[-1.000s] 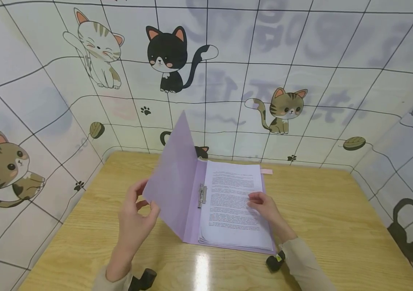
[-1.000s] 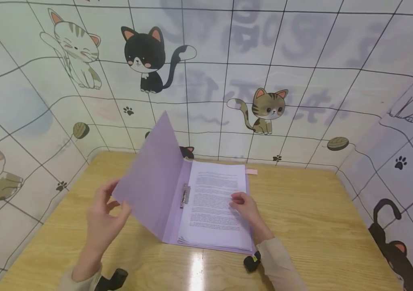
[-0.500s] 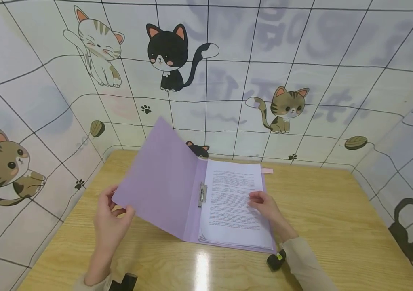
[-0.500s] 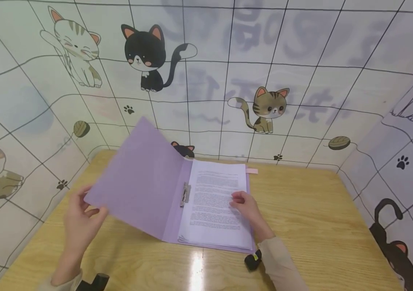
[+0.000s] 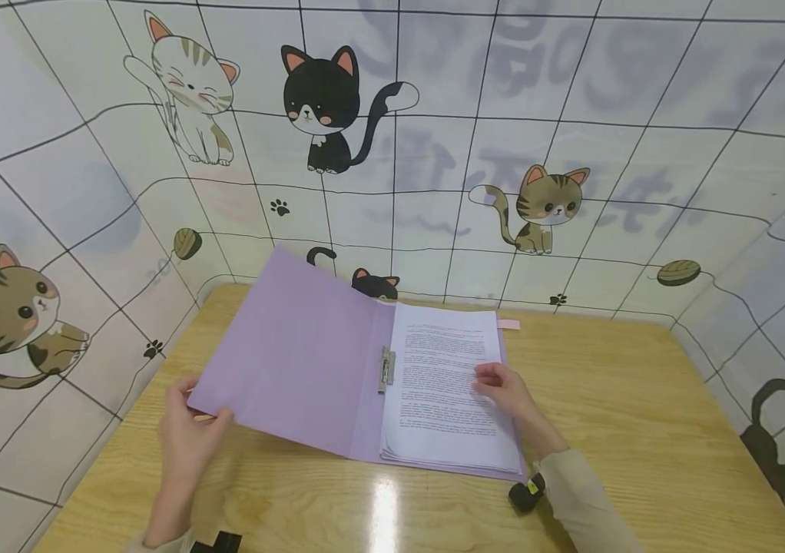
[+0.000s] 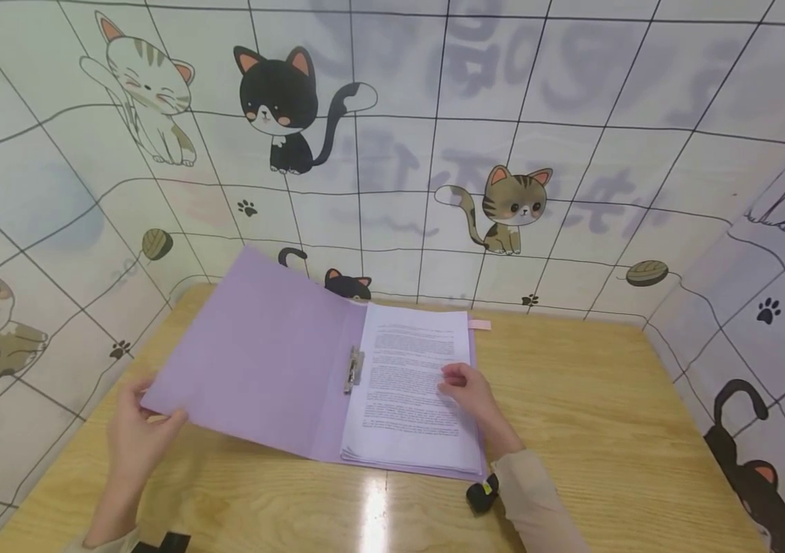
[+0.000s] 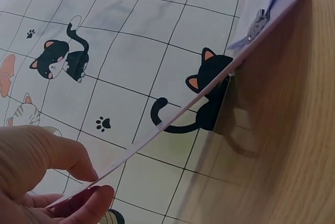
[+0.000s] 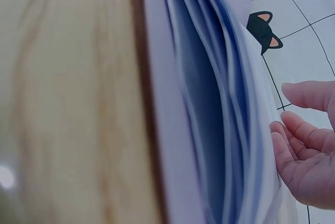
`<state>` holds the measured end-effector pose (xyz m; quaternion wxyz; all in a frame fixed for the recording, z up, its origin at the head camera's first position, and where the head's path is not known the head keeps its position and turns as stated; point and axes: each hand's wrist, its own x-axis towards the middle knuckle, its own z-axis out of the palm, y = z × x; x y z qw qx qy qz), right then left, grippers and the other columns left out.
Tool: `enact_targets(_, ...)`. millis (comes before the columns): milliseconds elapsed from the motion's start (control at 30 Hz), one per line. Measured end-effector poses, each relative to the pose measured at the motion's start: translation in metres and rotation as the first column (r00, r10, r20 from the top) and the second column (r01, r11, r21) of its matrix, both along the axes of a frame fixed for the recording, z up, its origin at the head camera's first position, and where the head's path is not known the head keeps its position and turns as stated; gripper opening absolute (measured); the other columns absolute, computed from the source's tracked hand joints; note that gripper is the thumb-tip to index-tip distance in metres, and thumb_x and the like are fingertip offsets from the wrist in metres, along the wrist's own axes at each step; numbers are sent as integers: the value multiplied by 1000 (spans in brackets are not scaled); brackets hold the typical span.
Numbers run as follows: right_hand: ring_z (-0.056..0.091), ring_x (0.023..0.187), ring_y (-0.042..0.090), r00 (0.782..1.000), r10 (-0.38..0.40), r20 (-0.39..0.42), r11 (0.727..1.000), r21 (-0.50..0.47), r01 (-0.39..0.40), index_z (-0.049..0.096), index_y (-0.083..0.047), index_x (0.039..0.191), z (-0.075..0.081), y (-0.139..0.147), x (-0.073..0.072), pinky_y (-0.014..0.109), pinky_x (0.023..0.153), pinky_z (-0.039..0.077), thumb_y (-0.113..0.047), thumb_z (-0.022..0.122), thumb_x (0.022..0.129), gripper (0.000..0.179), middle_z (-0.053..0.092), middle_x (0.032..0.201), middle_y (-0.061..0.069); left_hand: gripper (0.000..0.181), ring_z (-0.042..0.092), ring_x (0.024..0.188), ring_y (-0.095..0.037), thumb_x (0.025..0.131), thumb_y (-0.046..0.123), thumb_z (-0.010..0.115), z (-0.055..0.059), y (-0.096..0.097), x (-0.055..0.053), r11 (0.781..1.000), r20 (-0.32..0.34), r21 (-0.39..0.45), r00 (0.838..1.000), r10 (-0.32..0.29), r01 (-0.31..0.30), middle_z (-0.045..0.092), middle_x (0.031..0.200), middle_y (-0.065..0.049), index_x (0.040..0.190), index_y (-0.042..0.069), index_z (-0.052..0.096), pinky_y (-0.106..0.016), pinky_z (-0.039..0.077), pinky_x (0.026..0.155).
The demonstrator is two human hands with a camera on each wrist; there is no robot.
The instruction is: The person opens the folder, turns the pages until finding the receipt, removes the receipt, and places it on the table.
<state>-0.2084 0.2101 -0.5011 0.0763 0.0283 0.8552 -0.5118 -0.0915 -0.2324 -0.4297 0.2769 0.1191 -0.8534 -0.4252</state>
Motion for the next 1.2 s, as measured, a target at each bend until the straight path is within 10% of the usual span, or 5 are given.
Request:
enact_targets(333, 56, 103, 31, 999, 25, -47, 999, 29, -23, 55, 5, 118, 1, 3, 2, 42, 92, 43, -7, 63, 85, 36, 60, 111, 19, 56, 61, 70, -38, 67, -3, 66, -18, -14, 3, 999, 226, -37, 973, 42, -34, 56, 93, -35, 116, -16, 42, -24, 44, 50)
enact_targets(600, 56, 102, 29, 999, 19, -34, 1000, 8, -18, 55, 4, 117, 1, 2, 3, 39, 91, 43, -7, 64, 85, 36, 60, 110, 18, 61, 48, 97, -54, 70, 3, 68, -31, -25, 0, 994, 356, -104, 934, 6, 33, 48, 105, -43, 116, -24, 40, -59, 41, 83)
enact_targets(1200, 56, 102, 28, 999, 19, -27, 1000, 19, -18, 56, 3, 117, -1, 2, 1, 40, 91, 42, -9, 64, 85, 35, 61, 110, 16, 60, 47, 96, -55, 72, 10, 69, -41, -34, -6, 978, 472, -156, 880, -48, 137, 47, 102, -45, 109, -27, 41, -59, 41, 82)
